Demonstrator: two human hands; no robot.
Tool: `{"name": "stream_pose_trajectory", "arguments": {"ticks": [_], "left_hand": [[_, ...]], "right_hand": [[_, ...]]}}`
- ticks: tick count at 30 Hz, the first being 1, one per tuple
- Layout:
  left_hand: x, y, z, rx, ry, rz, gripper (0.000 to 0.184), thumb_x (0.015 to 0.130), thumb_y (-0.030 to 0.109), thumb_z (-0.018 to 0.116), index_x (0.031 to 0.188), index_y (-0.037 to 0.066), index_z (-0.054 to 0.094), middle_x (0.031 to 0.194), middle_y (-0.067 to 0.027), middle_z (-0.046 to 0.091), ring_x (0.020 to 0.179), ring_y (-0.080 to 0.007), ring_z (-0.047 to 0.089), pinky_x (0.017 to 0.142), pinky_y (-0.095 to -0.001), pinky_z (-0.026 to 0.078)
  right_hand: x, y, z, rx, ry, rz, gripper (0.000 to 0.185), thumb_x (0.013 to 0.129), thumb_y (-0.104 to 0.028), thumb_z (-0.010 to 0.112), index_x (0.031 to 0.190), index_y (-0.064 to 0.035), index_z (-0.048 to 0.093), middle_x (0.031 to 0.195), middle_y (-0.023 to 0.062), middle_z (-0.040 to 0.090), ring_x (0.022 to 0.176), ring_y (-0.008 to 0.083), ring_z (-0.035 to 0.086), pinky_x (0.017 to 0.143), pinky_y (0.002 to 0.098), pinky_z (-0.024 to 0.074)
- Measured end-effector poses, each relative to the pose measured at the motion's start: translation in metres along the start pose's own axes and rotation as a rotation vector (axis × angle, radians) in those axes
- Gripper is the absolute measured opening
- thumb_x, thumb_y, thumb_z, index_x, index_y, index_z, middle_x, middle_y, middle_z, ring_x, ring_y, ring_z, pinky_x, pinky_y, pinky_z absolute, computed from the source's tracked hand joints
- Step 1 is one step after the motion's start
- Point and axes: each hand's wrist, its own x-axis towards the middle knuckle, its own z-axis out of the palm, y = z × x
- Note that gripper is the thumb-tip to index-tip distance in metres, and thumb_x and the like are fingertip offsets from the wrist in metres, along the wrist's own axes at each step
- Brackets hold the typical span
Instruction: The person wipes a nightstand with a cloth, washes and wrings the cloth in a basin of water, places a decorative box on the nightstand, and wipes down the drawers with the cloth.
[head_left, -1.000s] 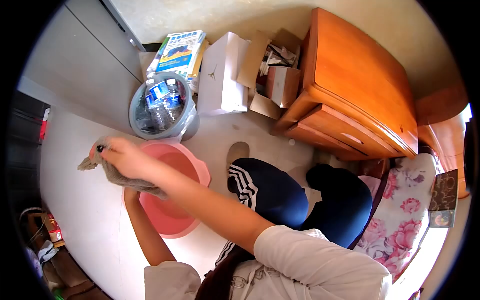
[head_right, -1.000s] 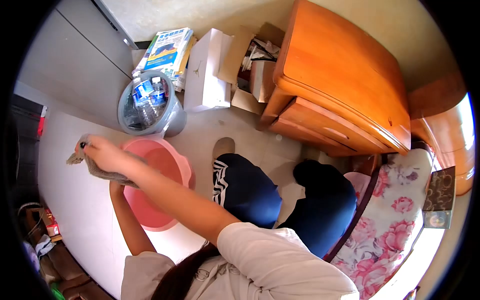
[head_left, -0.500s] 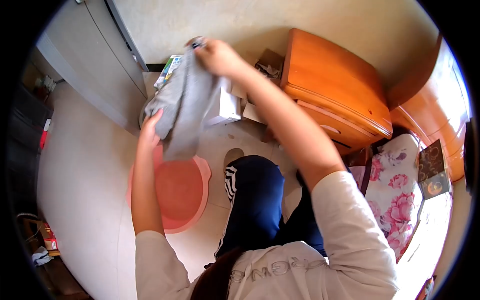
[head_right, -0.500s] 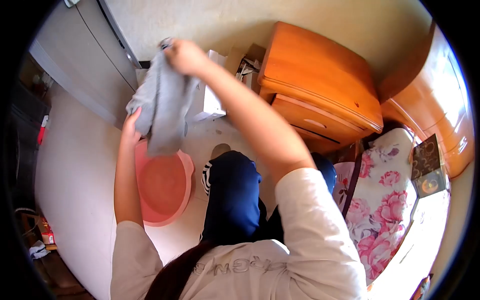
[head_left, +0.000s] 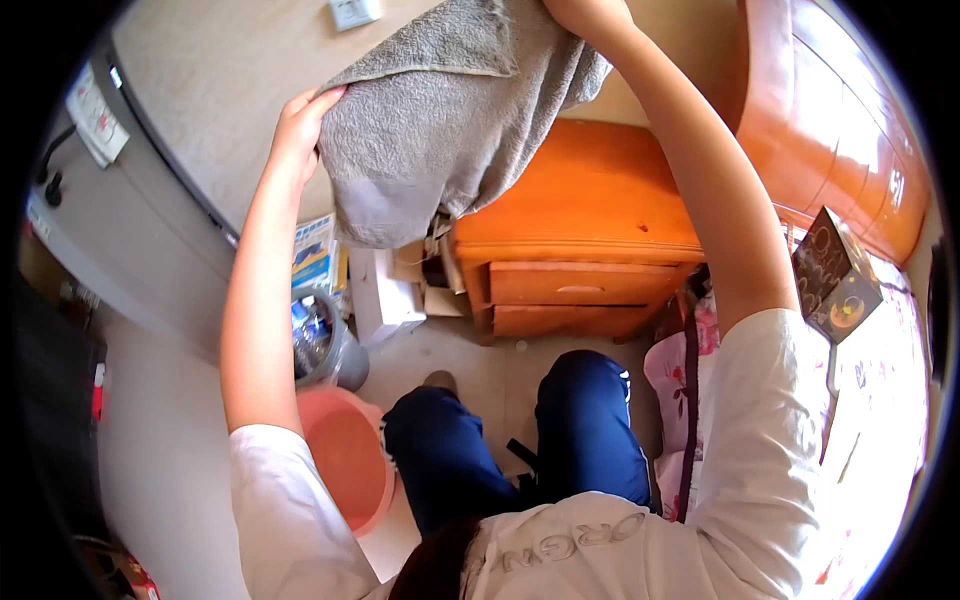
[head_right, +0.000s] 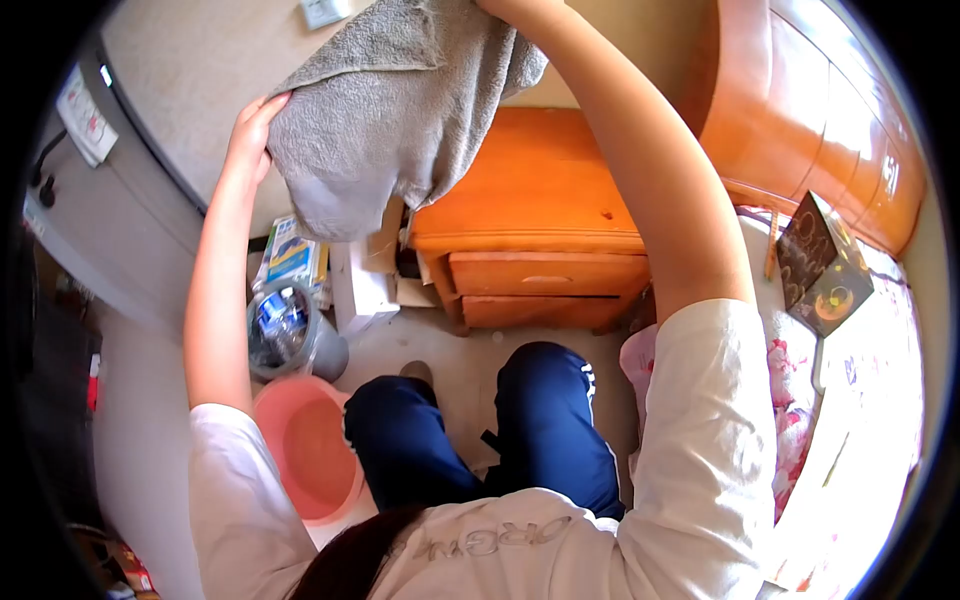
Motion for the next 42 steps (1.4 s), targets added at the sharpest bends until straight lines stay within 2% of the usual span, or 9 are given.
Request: {"name": "stream_pose_trajectory", "arguments": {"ticks": [7,13,19,21,26,29,34,37,42], "left_hand": [[0.121,-0.050,0.095,0.455,0.188,0.269,0.023,0.085,0.021,0.056,0.085,0.000,0.065,0.069,-0.0034,0.062,0.066,-0.0101,0.055,0.063,-0.0260,0.042],[0.162,-0.084,0.155,0.356,0.181,0.385,0.027,0.086,0.025,0.055,0.090,-0.001,0.063,0.068,-0.0072,0.061,0.066,-0.0128,0.053,0.064,-0.0291,0.042],[0.122,-0.170,0.140,0.522,-0.014,0.053,0.021,0.085,0.013,0.049,0.093,-0.003,0.060,0.077,-0.0131,0.062,0.078,-0.0157,0.057,0.072,-0.0307,0.043],[0.102,-0.206,0.120,0.707,-0.215,0.166,0.022,0.083,0.009,0.050,0.100,-0.002,0.059,0.092,-0.0164,0.062,0.090,-0.0209,0.058,0.081,-0.0325,0.043],[0.008,-0.196,0.114,0.975,-0.381,0.161,0.052,0.075,0.011,0.060,0.124,0.005,0.045,0.125,-0.0193,0.045,0.114,-0.0335,0.044,0.097,-0.0378,0.035],[-0.055,-0.169,0.125,0.925,-0.275,0.455,0.073,0.069,0.020,0.069,0.133,0.008,0.035,0.129,-0.0181,0.042,0.118,-0.0352,0.040,0.099,-0.0421,0.032],[-0.127,-0.162,0.172,1.161,-0.644,0.451,0.093,0.061,0.046,0.075,0.136,0.014,0.031,0.140,-0.0138,0.029,0.130,-0.0308,0.026,0.104,-0.0525,0.021],[-0.126,-0.186,0.183,1.186,-0.471,0.574,0.081,0.067,0.040,0.072,0.135,0.015,0.035,0.138,-0.0135,0.032,0.127,-0.0301,0.031,0.103,-0.0493,0.024],[-0.120,-0.192,0.201,1.244,-0.397,0.564,0.074,0.068,0.031,0.071,0.132,0.012,0.039,0.133,-0.0127,0.038,0.121,-0.0290,0.037,0.098,-0.0459,0.031]], "right_hand": [[0.014,0.113,0.004,-0.219,-0.052,0.194,0.033,0.085,-0.033,0.046,0.084,-0.0041,0.063,0.082,0.0209,0.063,0.077,0.0380,0.061,0.071,0.0470,0.0488],[0.017,0.138,-0.030,-0.303,0.179,-0.028,0.030,0.084,-0.035,0.050,0.077,-0.0082,0.061,0.069,0.0176,0.061,0.064,0.0363,0.060,0.060,0.0463,0.0473],[-0.103,0.135,-0.013,-0.288,0.003,-0.313,0.022,0.081,-0.035,0.054,0.076,-0.0137,0.057,0.055,0.0099,0.057,0.049,0.0289,0.057,0.046,0.0382,0.0465],[-0.154,0.120,-0.008,-0.160,-0.174,-0.248,0.011,0.071,-0.018,0.063,0.077,-0.0113,0.056,0.060,0.0098,0.056,0.054,0.0291,0.056,0.049,0.0376,0.0457],[-0.242,0.090,0.000,0.038,-0.312,-0.185,0.021,0.071,-0.023,0.065,0.069,-0.0097,0.049,0.057,0.0059,0.052,0.050,0.0238,0.056,0.045,0.0352,0.0448],[-0.264,0.077,-0.010,0.092,-0.320,-0.154,0.025,0.061,-0.019,0.068,0.070,-0.0078,0.047,0.060,0.0051,0.052,0.055,0.0239,0.056,0.051,0.0348,0.0455],[-0.284,0.099,-0.012,0.199,-0.456,-0.112,0.035,0.055,-0.016,0.069,0.085,-0.0073,0.053,0.093,0.0086,0.053,0.090,0.0277,0.050,0.084,0.0368,0.0382],[-0.304,0.117,-0.021,0.170,-0.548,-0.115,0.052,0.059,-0.017,0.070,0.107,-0.0077,0.053,0.118,0.0089,0.049,0.110,0.0274,0.046,0.094,0.0398,0.0351],[-0.336,0.127,-0.019,-0.087,-0.465,-0.131,0.059,0.064,-0.014,0.068,0.119,-0.0092,0.050,0.125,0.0092,0.046,0.116,0.0264,0.044,0.096,0.0420,0.0351]]}}
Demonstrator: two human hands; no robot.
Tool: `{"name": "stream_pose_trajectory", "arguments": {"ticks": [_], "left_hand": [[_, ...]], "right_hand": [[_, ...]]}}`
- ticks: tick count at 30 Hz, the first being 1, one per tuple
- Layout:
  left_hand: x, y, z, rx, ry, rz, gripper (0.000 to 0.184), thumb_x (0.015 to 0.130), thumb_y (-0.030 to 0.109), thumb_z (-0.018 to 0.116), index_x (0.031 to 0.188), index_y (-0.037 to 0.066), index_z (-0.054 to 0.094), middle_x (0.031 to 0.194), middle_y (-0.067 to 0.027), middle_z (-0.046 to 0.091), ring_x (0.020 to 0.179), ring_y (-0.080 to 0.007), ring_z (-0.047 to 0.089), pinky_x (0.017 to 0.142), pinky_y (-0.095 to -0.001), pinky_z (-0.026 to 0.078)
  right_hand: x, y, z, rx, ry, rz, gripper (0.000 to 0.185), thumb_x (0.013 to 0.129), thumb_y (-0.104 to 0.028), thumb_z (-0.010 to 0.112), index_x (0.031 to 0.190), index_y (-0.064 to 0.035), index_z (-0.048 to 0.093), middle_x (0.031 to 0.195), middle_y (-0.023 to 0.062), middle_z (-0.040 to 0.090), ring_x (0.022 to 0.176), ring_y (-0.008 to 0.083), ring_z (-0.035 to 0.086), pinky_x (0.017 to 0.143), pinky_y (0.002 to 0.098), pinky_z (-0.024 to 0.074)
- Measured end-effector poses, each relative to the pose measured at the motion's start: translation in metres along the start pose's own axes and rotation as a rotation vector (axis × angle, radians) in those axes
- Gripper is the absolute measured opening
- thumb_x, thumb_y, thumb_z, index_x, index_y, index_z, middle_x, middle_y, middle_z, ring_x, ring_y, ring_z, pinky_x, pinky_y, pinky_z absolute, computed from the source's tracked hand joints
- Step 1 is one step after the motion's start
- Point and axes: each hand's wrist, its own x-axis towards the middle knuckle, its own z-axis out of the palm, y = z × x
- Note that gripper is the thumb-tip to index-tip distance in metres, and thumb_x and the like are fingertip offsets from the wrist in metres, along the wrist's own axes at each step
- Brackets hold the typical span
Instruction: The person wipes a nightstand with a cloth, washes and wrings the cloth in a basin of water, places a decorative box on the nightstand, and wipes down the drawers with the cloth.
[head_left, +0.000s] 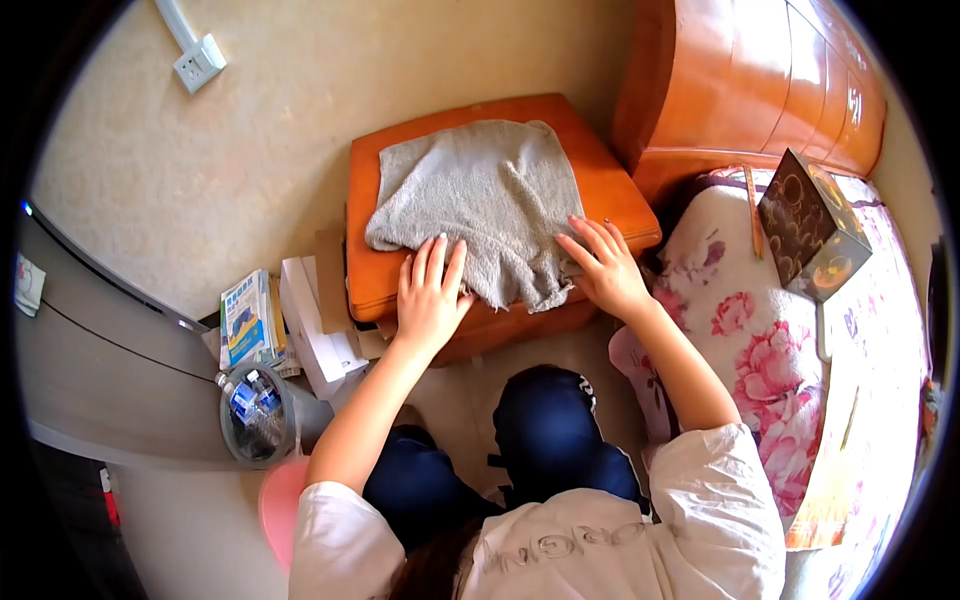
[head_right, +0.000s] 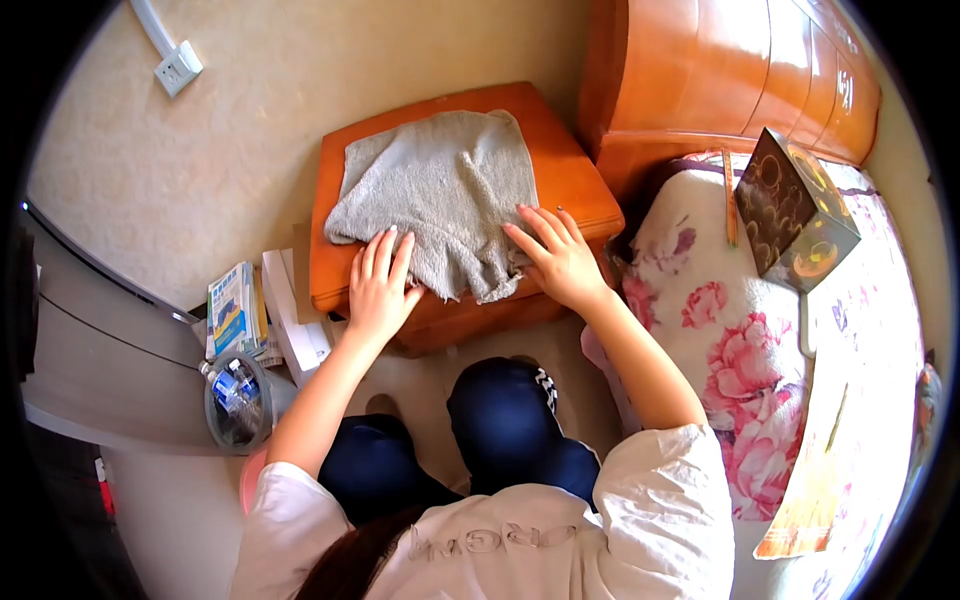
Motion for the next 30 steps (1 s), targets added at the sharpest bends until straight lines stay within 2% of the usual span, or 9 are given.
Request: {"name": "stream_pose_trajectory", "arguments": {"ticks": [6,11,13,15,18,22,26,27,30], "left_hand": [[-0.005,-0.014,-0.004,-0.021,0.171,0.116,0.050,0.073,0.019,0.066,0.120,0.009,0.052,0.121,-0.0094,0.051,0.112,-0.0259,0.047,0.093,-0.0411,0.037],[-0.035,-0.042,-0.023,-0.313,0.331,0.028,0.025,0.084,0.014,0.058,0.106,0.004,0.059,0.111,-0.0104,0.059,0.105,-0.0242,0.055,0.091,-0.0391,0.039],[-0.050,-0.054,-0.031,-0.824,0.450,-0.271,0.022,0.092,0.019,0.048,0.099,0.001,0.059,0.101,-0.0099,0.061,0.094,-0.0191,0.057,0.085,-0.0337,0.042],[-0.060,-0.071,-0.048,-1.008,0.514,-0.867,0.030,0.096,0.025,0.042,0.093,0.000,0.058,0.089,-0.0051,0.059,0.084,-0.0116,0.053,0.078,-0.0275,0.042],[-0.031,-0.089,-0.068,-1.115,0.769,-0.720,0.031,0.095,0.028,0.043,0.092,0.001,0.057,0.080,0.0014,0.053,0.075,-0.0066,0.046,0.072,-0.0226,0.039],[0.055,-0.123,-0.087,-0.817,0.541,-0.614,0.032,0.094,0.026,0.044,0.071,0.003,0.045,0.063,0.0057,0.033,0.061,-0.0060,0.032,0.054,-0.0246,0.030],[0.135,-0.198,-0.021,-0.590,0.491,-0.570,0.030,0.091,0.027,0.050,0.085,-0.002,0.057,0.073,-0.0078,0.059,0.070,-0.0156,0.054,0.066,-0.0290,0.042],[0.143,-0.216,0.000,-0.518,0.363,-0.677,0.038,0.088,0.031,0.054,0.107,-0.002,0.054,0.091,-0.0149,0.063,0.083,-0.0249,0.060,0.076,-0.0326,0.045],[0.132,-0.190,0.023,-0.391,0.312,-0.654,0.065,0.081,0.035,0.062,0.129,0.001,0.036,0.121,-0.0192,0.048,0.112,-0.0320,0.047,0.092,-0.0378,0.039]], "right_hand": [[-0.012,0.004,0.014,0.136,0.216,-0.156,0.039,0.067,-0.002,0.063,0.105,-0.0049,0.056,0.104,0.0091,0.059,0.093,0.0284,0.057,0.079,0.0379,0.0461],[-0.040,-0.005,0.006,0.546,0.437,0.531,0.021,0.077,0.009,0.050,0.096,-0.0004,0.051,0.088,0.0143,0.058,0.079,0.0233,0.059,0.071,0.0300,0.0467],[-0.035,-0.011,-0.012,0.883,0.677,0.597,0.015,0.080,0.006,0.051,0.094,-0.0001,0.051,0.081,0.0102,0.058,0.072,0.0164,0.057,0.067,0.0258,0.0453],[-0.040,-0.001,-0.028,0.860,0.513,0.563,0.015,0.079,0.005,0.052,0.093,0.0007,0.051,0.078,0.0068,0.058,0.068,0.0117,0.055,0.064,0.0241,0.0445],[-0.007,-0.004,-0.065,0.663,0.403,0.443,0.014,0.077,0.005,0.053,0.091,0.0003,0.052,0.074,0.0076,0.058,0.068,0.0115,0.054,0.063,0.0241,0.0441],[0.064,0.037,-0.059,0.614,0.380,0.523,0.017,0.077,-0.001,0.057,0.094,-0.0001,0.054,0.073,0.0087,0.058,0.069,0.0155,0.056,0.066,0.0264,0.0450],[0.125,0.106,-0.011,0.521,0.272,0.670,0.019,0.077,-0.008,0.059,0.095,-0.0011,0.056,0.082,0.0127,0.063,0.075,0.0226,0.061,0.069,0.0311,0.0476],[0.130,0.114,0.002,0.495,0.271,0.696,0.021,0.077,-0.010,0.060,0.095,-0.0012,0.057,0.085,0.0142,0.064,0.078,0.0257,0.062,0.070,0.0329,0.0484],[0.108,0.106,0.021,0.309,0.192,0.605,0.039,0.074,-0.014,0.063,0.110,-0.0039,0.051,0.101,0.0184,0.059,0.094,0.0340,0.057,0.081,0.0377,0.0467]]}}
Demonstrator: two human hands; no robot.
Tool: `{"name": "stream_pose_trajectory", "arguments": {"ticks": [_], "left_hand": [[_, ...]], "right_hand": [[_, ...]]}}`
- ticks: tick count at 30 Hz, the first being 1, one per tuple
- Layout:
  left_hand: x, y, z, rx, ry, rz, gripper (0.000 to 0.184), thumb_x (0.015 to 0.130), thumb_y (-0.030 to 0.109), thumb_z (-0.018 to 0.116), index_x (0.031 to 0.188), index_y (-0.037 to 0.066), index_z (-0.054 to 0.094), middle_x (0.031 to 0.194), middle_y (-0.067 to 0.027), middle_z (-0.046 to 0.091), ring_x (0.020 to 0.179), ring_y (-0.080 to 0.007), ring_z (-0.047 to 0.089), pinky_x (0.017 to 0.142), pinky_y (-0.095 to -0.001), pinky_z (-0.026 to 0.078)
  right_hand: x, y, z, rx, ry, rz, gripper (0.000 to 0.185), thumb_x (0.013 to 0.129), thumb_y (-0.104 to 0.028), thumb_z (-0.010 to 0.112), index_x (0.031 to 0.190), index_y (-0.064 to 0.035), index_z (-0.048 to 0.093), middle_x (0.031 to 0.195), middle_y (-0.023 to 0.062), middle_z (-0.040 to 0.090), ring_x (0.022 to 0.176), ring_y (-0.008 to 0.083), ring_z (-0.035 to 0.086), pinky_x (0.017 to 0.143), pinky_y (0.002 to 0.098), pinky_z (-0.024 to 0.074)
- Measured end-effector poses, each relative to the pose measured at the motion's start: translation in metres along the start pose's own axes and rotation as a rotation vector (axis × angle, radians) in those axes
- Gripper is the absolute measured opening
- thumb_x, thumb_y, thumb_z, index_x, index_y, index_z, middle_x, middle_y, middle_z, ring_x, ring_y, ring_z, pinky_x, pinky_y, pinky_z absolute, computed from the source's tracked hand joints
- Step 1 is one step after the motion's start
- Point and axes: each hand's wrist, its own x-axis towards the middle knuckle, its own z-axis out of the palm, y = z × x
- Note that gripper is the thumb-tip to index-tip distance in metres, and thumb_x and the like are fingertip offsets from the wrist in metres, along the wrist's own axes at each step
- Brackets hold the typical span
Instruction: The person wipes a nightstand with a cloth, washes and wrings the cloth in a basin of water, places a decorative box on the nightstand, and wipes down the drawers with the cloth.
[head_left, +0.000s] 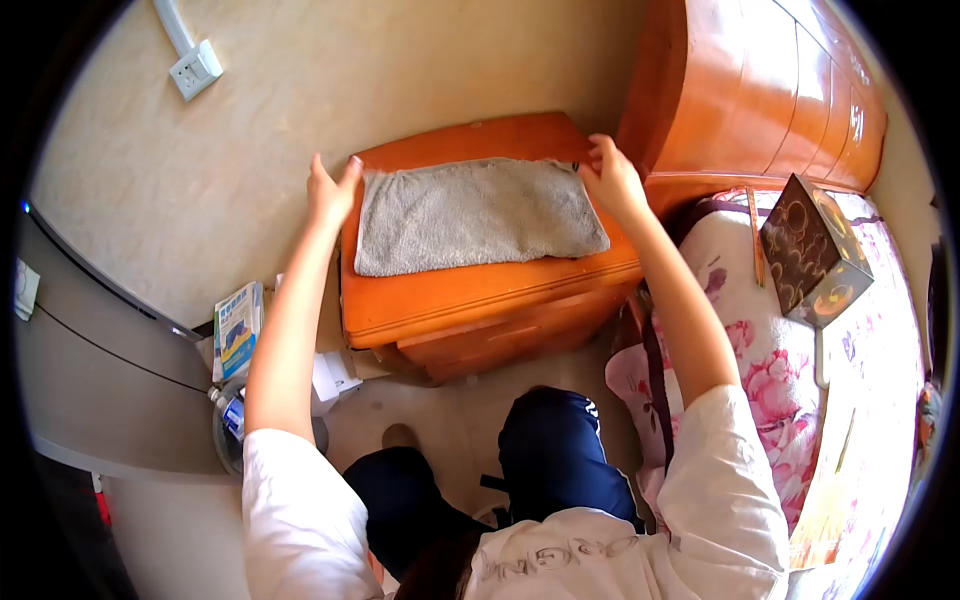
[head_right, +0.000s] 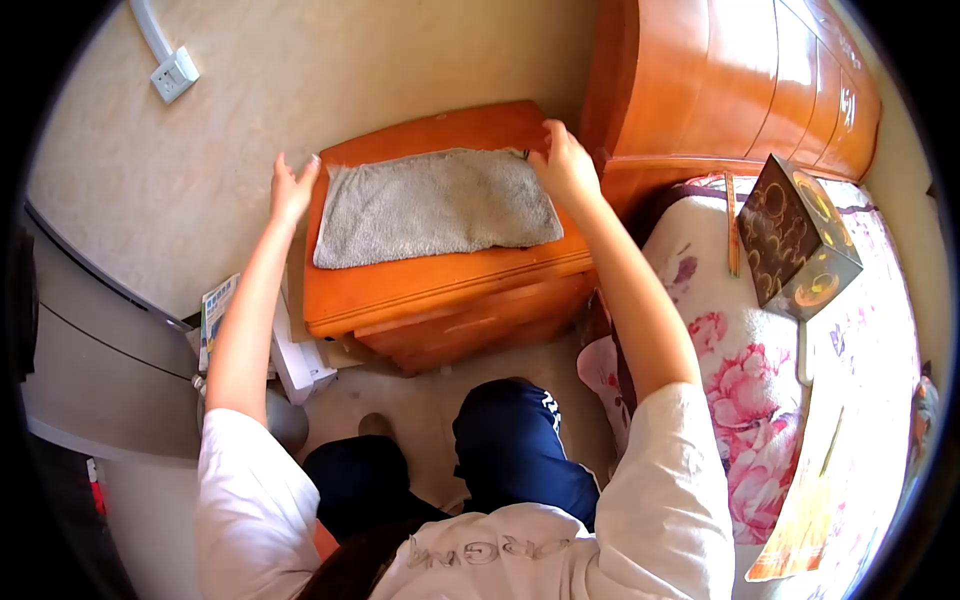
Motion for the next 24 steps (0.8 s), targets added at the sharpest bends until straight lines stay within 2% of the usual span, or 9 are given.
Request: {"name": "stream_pose_trajectory", "arguments": {"ticks": [3,6,9,11,16,17,19,20,24], "left_hand": [[-0.062,0.010,-0.024,-0.065,-0.284,0.508,0.073,0.074,0.036,0.069,0.132,0.006,0.038,0.140,-0.0193,0.028,0.131,-0.0331,0.026,0.105,-0.0429,0.026],[-0.107,0.039,-0.063,0.050,-0.548,0.617,0.041,0.076,0.026,0.067,0.114,0.014,0.059,0.138,-0.0162,0.034,0.127,-0.0338,0.032,0.103,-0.0438,0.030],[-0.103,0.022,-0.063,0.079,-0.678,0.493,0.036,0.077,0.018,0.063,0.113,0.014,0.060,0.135,-0.0148,0.038,0.124,-0.0328,0.036,0.100,-0.0413,0.034],[-0.101,0.020,-0.057,0.118,-0.558,0.605,0.031,0.074,0.008,0.058,0.105,0.011,0.063,0.117,-0.0100,0.056,0.109,-0.0254,0.052,0.090,-0.0352,0.044],[-0.128,0.049,-0.061,0.122,-0.443,0.786,0.025,0.069,0.003,0.057,0.093,0.005,0.065,0.091,-0.0088,0.066,0.081,-0.0229,0.064,0.070,-0.0320,0.052],[-0.137,0.056,-0.059,0.127,-0.425,0.849,0.024,0.068,0.004,0.058,0.092,0.004,0.065,0.090,-0.0088,0.066,0.080,-0.0225,0.064,0.069,-0.0321,0.052],[-0.155,0.069,-0.053,0.132,-0.359,0.903,0.023,0.068,0.005,0.059,0.090,0.004,0.065,0.088,-0.0094,0.066,0.078,-0.0219,0.064,0.067,-0.0322,0.052],[-0.161,0.074,-0.053,0.127,-0.340,0.905,0.022,0.068,0.005,0.059,0.090,0.003,0.065,0.088,-0.0098,0.066,0.079,-0.0215,0.064,0.066,-0.0322,0.052],[-0.172,0.076,-0.057,0.041,-0.276,0.858,0.024,0.065,0.002,0.060,0.089,0.003,0.063,0.088,-0.0090,0.066,0.080,-0.0209,0.063,0.068,-0.0309,0.052]], "right_hand": [[-0.047,-0.003,-0.022,0.036,-0.125,-0.280,0.049,0.073,-0.015,0.063,0.119,-0.0075,0.050,0.123,0.0204,0.046,0.113,0.0360,0.044,0.095,0.0394,0.0381],[-0.071,-0.010,-0.048,-0.045,-0.366,-0.297,0.051,0.070,-0.016,0.065,0.119,-0.0076,0.051,0.125,0.0195,0.045,0.116,0.0348,0.042,0.098,0.0393,0.0352],[-0.071,0.004,-0.043,-0.123,-0.374,-0.409,0.040,0.071,-0.009,0.062,0.111,-0.0066,0.056,0.116,0.0153,0.052,0.110,0.0340,0.047,0.095,0.0396,0.0372],[-0.073,-0.002,-0.049,-0.266,-0.375,-0.462,0.033,0.072,-0.005,0.059,0.105,-0.0051,0.057,0.109,0.0132,0.055,0.101,0.0323,0.052,0.087,0.0388,0.0423],[-0.064,0.002,-0.055,-0.265,-0.063,-0.325,0.017,0.075,0.001,0.051,0.091,-0.0009,0.055,0.093,0.0142,0.055,0.073,0.0304,0.059,0.064,0.0351,0.0494],[-0.052,0.005,-0.058,-0.109,-0.128,-0.187,0.018,0.079,0.003,0.046,0.094,-0.0001,0.054,0.094,0.0162,0.055,0.079,0.0333,0.058,0.069,0.0366,0.0489],[-0.018,0.006,-0.045,-0.095,0.046,-0.394,0.024,0.080,0.006,0.041,0.101,0.0028,0.052,0.110,0.0218,0.051,0.100,0.0402,0.051,0.082,0.0387,0.0458],[-0.005,-0.020,-0.041,0.060,-0.013,-0.312,0.027,0.079,0.009,0.041,0.103,0.0029,0.052,0.117,0.0219,0.049,0.109,0.0367,0.049,0.092,0.0348,0.0407],[0.021,-0.132,-0.003,0.063,-0.241,-0.629,0.033,0.073,0.010,0.045,0.103,-0.0010,0.055,0.124,0.0144,0.049,0.099,0.0306,0.057,0.077,0.0337,0.0496]]}}
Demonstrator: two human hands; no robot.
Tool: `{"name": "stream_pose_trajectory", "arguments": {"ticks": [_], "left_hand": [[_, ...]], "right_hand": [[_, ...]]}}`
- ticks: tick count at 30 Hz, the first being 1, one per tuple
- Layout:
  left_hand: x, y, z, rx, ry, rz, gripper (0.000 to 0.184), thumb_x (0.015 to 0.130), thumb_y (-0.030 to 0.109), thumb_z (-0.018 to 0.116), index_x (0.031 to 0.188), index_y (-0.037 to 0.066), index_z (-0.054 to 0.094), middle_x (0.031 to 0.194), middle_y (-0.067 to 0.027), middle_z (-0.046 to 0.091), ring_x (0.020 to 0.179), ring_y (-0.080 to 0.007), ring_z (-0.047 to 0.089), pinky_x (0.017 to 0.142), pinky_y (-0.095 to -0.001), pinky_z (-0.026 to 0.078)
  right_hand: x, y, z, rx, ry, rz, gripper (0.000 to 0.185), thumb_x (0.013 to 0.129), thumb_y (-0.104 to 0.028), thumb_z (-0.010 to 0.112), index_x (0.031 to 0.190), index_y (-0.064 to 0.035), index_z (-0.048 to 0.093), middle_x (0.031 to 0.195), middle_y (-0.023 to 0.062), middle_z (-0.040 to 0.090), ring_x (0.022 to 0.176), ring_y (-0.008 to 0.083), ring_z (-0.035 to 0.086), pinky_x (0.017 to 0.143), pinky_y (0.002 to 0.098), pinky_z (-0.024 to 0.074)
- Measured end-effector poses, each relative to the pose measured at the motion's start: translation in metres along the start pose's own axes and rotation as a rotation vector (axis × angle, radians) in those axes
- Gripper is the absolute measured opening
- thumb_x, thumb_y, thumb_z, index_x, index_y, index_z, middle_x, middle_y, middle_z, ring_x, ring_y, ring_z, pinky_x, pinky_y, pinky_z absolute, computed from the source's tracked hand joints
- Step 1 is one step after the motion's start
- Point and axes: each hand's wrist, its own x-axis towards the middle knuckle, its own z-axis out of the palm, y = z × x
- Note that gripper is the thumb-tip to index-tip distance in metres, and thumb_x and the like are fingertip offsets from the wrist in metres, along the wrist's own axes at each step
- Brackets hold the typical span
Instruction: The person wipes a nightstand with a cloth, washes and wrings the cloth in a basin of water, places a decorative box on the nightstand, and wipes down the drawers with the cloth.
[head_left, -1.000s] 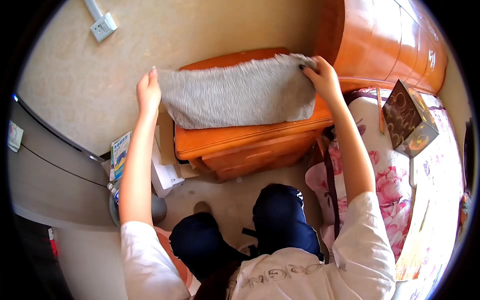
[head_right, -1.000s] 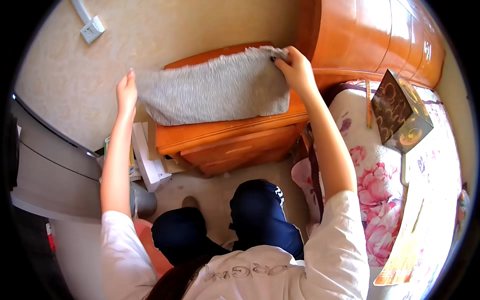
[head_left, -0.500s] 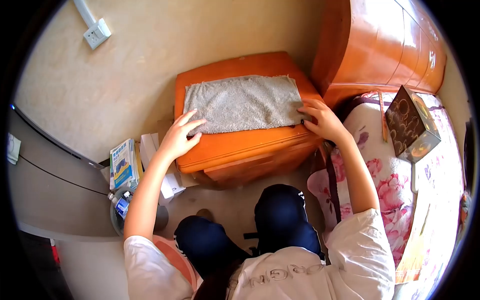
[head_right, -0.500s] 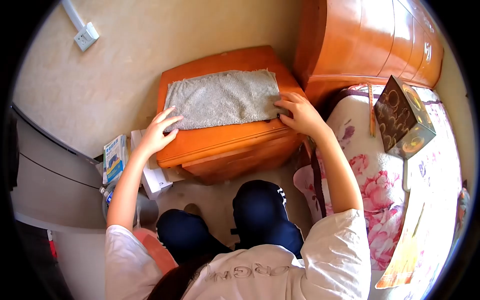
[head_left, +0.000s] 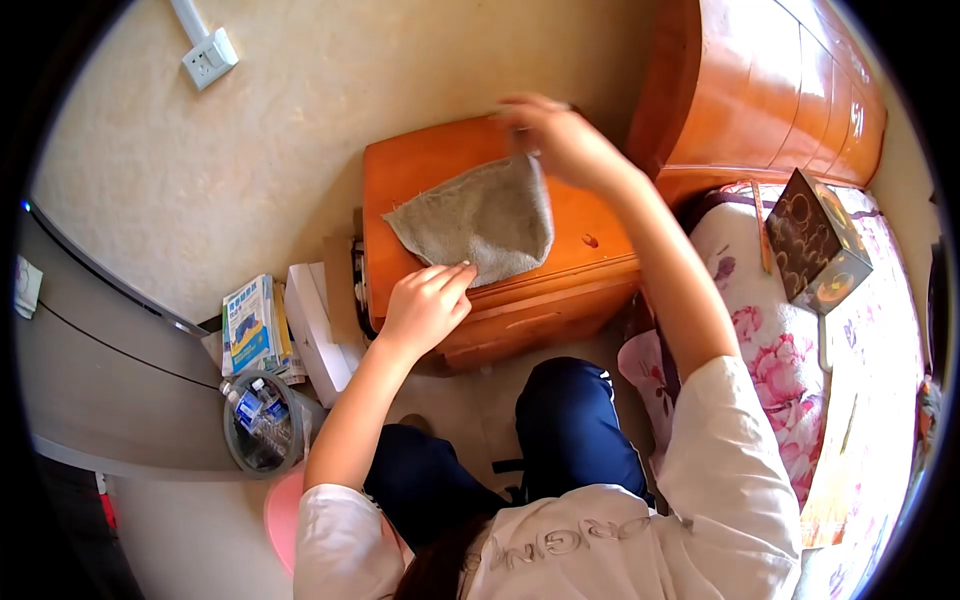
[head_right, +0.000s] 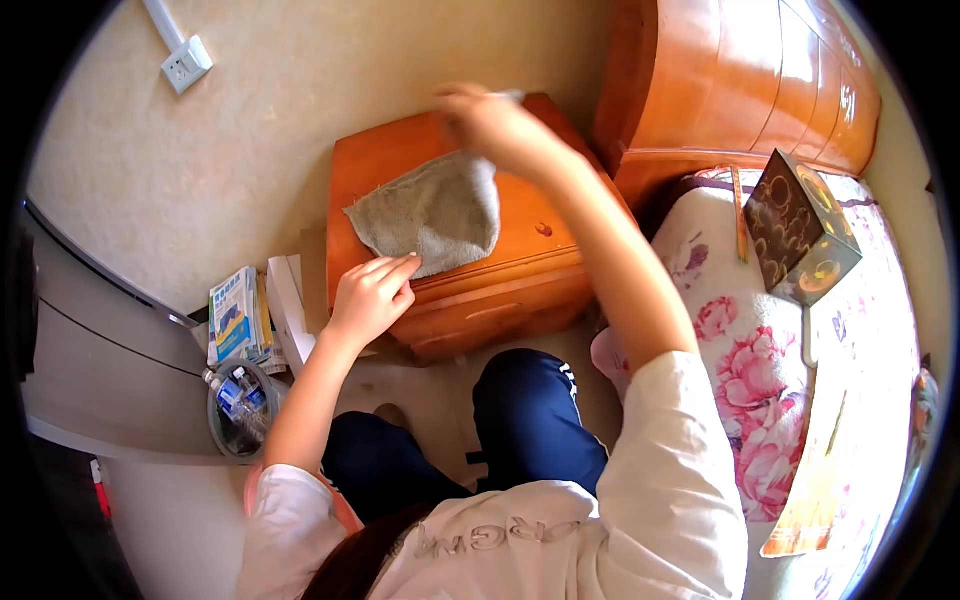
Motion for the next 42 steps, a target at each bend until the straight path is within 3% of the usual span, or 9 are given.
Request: {"name": "stream_pose_trajectory", "arguments": {"ticks": [6,9,14,23,27,29,33,39,42], "left_hand": [[-0.035,0.001,-0.017,0.029,0.104,-0.047,0.025,0.064,0.005,0.066,0.089,0.004,0.060,0.088,-0.0062,0.062,0.084,-0.0222,0.059,0.072,-0.0320,0.050],[-0.062,0.003,-0.019,0.104,0.153,-0.130,0.039,0.061,0.012,0.073,0.095,0.005,0.055,0.094,-0.0092,0.055,0.089,-0.0272,0.055,0.079,-0.0373,0.046],[-0.065,-0.002,-0.013,0.192,-0.005,-0.350,0.092,0.052,0.022,0.081,0.132,0.012,0.036,0.138,-0.0147,0.031,0.128,-0.0296,0.029,0.102,-0.0544,0.022],[0.022,0.051,0.026,0.097,-0.186,-0.200,0.046,0.074,0.033,0.067,0.107,0.003,0.059,0.111,-0.0123,0.060,0.098,-0.0273,0.056,0.089,-0.0377,0.042],[0.082,0.066,0.052,-0.375,-0.322,-0.019,0.048,0.080,0.043,0.060,0.115,0.009,0.058,0.121,-0.0112,0.054,0.110,-0.0314,0.050,0.096,-0.0387,0.038],[0.103,0.035,0.084,-0.227,-0.217,0.033,0.047,0.084,0.044,0.054,0.123,0.017,0.053,0.131,-0.0114,0.045,0.123,-0.0314,0.038,0.102,-0.0420,0.030],[0.121,0.024,0.116,-0.053,-0.606,-0.168,0.055,0.088,0.051,0.041,0.136,0.025,0.035,0.147,-0.0094,0.017,0.136,-0.0281,0.012,0.108,-0.0471,0.015],[0.141,0.059,0.101,0.190,-0.571,-0.095,0.053,0.085,0.039,0.052,0.129,0.010,0.045,0.138,-0.0141,0.037,0.131,-0.0295,0.026,0.107,-0.0473,0.017],[0.187,0.119,0.114,-0.394,-0.202,0.201,0.046,0.080,0.022,0.061,0.121,0.004,0.050,0.126,-0.0147,0.050,0.120,-0.0286,0.043,0.101,-0.0418,0.031]], "right_hand": [[-0.007,-0.090,0.079,0.289,-0.206,-0.285,0.030,0.078,-0.005,0.053,0.107,-0.0041,0.051,0.122,0.0141,0.051,0.075,0.0308,0.061,0.061,0.0359,0.0493],[-0.054,-0.087,0.074,0.286,-0.287,-0.135,0.064,0.073,-0.014,0.064,0.130,-0.0053,0.036,0.132,0.0137,0.043,0.108,0.0317,0.051,0.088,0.0399,0.0435],[-0.111,-0.058,0.060,-0.105,-0.299,-0.148,0.067,0.069,-0.020,0.069,0.129,-0.0079,0.041,0.133,0.0083,0.043,0.123,0.0233,0.040,0.099,0.0379,0.0341],[-0.135,0.027,0.005,-0.280,-0.243,-0.113,0.040,0.069,-0.001,0.057,0.107,-0.0115,0.062,0.119,0.0041,0.057,0.116,0.0251,0.047,0.096,0.0368,0.0381],[-0.150,0.098,-0.036,-0.429,-0.214,0.071,0.042,0.070,0.002,0.049,0.106,-0.0139,0.064,0.127,0.0041,0.051,0.121,0.0242,0.042,0.099,0.0317,0.0374],[-0.158,0.115,-0.047,-0.502,-0.248,0.189,0.041,0.072,0.001,0.047,0.107,-0.0147,0.063,0.128,0.0052,0.050,0.121,0.0239,0.042,0.098,0.0317,0.0376],[-0.167,0.129,-0.052,-0.494,-0.251,0.167,0.044,0.072,0.001,0.048,0.111,-0.0132,0.060,0.131,0.0076,0.046,0.119,0.0251,0.044,0.096,0.0324,0.0399],[-0.205,0.030,-0.100,-0.507,0.507,0.463,0.052,0.070,-0.004,0.059,0.120,-0.0032,0.047,0.122,0.0163,0.050,0.115,0.0310,0.046,0.096,0.0393,0.0377],[-0.261,0.010,-0.151,-0.932,0.877,0.641,0.097,0.059,-0.023,0.080,0.134,0.0030,0.023,0.136,0.0255,0.026,0.126,0.0402,0.025,0.104,0.0473,0.0235]]}}
